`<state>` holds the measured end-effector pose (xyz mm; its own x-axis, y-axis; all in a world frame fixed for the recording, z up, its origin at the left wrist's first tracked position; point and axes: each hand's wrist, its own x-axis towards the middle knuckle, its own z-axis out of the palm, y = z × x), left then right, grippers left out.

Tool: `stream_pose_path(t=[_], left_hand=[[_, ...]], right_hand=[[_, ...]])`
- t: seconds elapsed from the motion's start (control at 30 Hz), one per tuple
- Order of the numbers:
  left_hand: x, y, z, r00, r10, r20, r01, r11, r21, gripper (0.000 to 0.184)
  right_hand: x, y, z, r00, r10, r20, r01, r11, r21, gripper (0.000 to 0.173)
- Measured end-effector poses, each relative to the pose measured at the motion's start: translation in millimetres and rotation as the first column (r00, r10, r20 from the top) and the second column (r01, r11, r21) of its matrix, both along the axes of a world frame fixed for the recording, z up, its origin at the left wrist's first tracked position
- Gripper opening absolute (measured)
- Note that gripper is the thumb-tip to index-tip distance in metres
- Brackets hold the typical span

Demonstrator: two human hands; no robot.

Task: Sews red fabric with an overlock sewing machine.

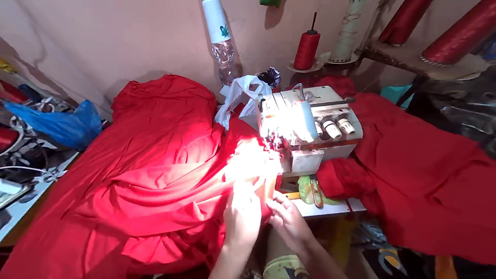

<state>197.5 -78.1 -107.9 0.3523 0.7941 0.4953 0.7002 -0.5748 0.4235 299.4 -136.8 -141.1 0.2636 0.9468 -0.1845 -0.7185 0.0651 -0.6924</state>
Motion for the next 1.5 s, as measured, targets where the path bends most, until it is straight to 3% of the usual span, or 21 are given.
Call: stream_pose_path(t=[0.1, 0.17, 0.23, 0.33, 0.37, 0.4, 0.43, 0.47, 0.5, 0.53, 0.6, 0.67, 0.7, 0.73, 0.8, 0.87, 0.93, 1.1, 1.23, 1.4, 1.5], left_hand=[[-20, 1, 7, 0.990, -0.094, 0.103, 0.095, 0.995, -0.005, 0.023], [-22, -2, 23, 0.977, -0.129, 0.168, 0.150, 0.982, -0.118, 0.026], [-19, -5, 29, 0.982, -0.152, 0.111, 0.154, 0.988, -0.017, 0.025], [-24, -21, 28, 0.965, -0.259, -0.034, 0.260, 0.937, 0.234, 0.026], [-29, -29, 26, 0.954, -0.290, -0.072, 0.298, 0.918, 0.260, 0.024], [-35, -37, 24, 0.944, -0.315, -0.099, 0.330, 0.904, 0.273, 0.021], [-40, -43, 20, 0.936, -0.332, -0.118, 0.352, 0.891, 0.286, 0.019], [-45, -48, 15, 0.931, -0.339, -0.136, 0.365, 0.881, 0.300, 0.016], [-50, -50, 11, 0.928, -0.342, -0.148, 0.372, 0.874, 0.313, 0.014], [-53, -51, 6, 0.929, -0.339, -0.146, 0.369, 0.871, 0.324, 0.014], [-55, -50, -1, 0.934, -0.342, -0.105, 0.357, 0.869, 0.342, 0.016], [-50, -47, -5, 0.934, -0.355, -0.049, 0.345, 0.855, 0.388, 0.016], [-48, -46, -5, 0.929, -0.371, -0.017, 0.345, 0.844, 0.410, 0.016], [-45, -45, -4, 0.923, -0.385, 0.006, 0.346, 0.835, 0.427, 0.015], [-42, -42, -1, 0.908, -0.418, 0.015, 0.370, 0.818, 0.441, 0.013], [-44, -40, 2, 0.896, -0.444, -0.014, 0.405, 0.802, 0.439, 0.012], [-47, -39, 4, 0.882, -0.466, -0.072, 0.450, 0.787, 0.421, 0.012], [-53, -48, -2, 0.850, -0.491, -0.192, 0.527, 0.773, 0.353, 0.017], [-50, -53, -12, 0.844, -0.502, -0.190, 0.536, 0.779, 0.325, 0.019], [-43, -55, -11, 0.848, -0.510, -0.141, 0.525, 0.776, 0.350, 0.018], [-38, -57, -11, 0.847, -0.515, -0.135, 0.526, 0.769, 0.365, 0.017]], right_hand=[[-9, -11, -14, 0.952, 0.153, -0.264, -0.125, 0.985, 0.121, 0.021], [-15, -24, -30, 0.927, 0.248, -0.281, -0.177, 0.951, 0.255, 0.026], [-21, -43, -45, 0.945, 0.284, -0.161, -0.228, 0.927, 0.299, 0.030], [-29, -85, -65, 0.943, 0.286, 0.169, -0.307, 0.945, 0.114, 0.019], [-28, -98, -73, 0.873, 0.325, 0.364, -0.351, 0.937, 0.006, 0.016], [-22, -107, -86, 0.721, 0.399, 0.566, -0.415, 0.903, -0.108, 0.016], [-14, -113, -95, 0.484, 0.473, 0.736, -0.463, 0.852, -0.243, 0.029], [-5, -115, -93, 0.240, 0.549, 0.801, -0.476, 0.785, -0.396, 0.043], [4, -115, -86, 0.103, 0.571, 0.815, -0.434, 0.763, -0.480, 0.051], [11, -112, -74, 0.104, 0.488, 0.867, -0.339, 0.836, -0.430, 0.049], [13, -90, -48, 0.227, 0.049, 0.973, 0.025, 0.998, -0.056, 0.031], [13, -46, -32, 0.283, -0.339, 0.897, 0.312, 0.917, 0.248, 0.028], [14, -28, -25, 0.401, -0.406, 0.821, 0.331, 0.900, 0.283, 0.033], [15, -17, -17, 0.570, -0.379, 0.729, 0.294, 0.923, 0.250, 0.037], [18, -11, -2, 0.870, -0.170, 0.464, 0.126, 0.984, 0.124, 0.033], [19, -21, -5, 0.975, -0.017, 0.221, -0.013, 0.991, 0.132, 0.029], [18, -36, -21, 0.990, 0.004, 0.143, -0.033, 0.980, 0.196, 0.016], [17, -74, -43, 0.946, -0.090, 0.312, 0.018, 0.973, 0.228, 0.004], [19, -90, -47, 0.874, -0.161, 0.458, 0.078, 0.978, 0.195, 0.005], [16, -93, -44, 0.616, -0.320, 0.720, 0.222, 0.947, 0.230, 0.007], [6, -94, -42, 0.653, -0.296, 0.697, 0.143, 0.952, 0.271, 0.006]])
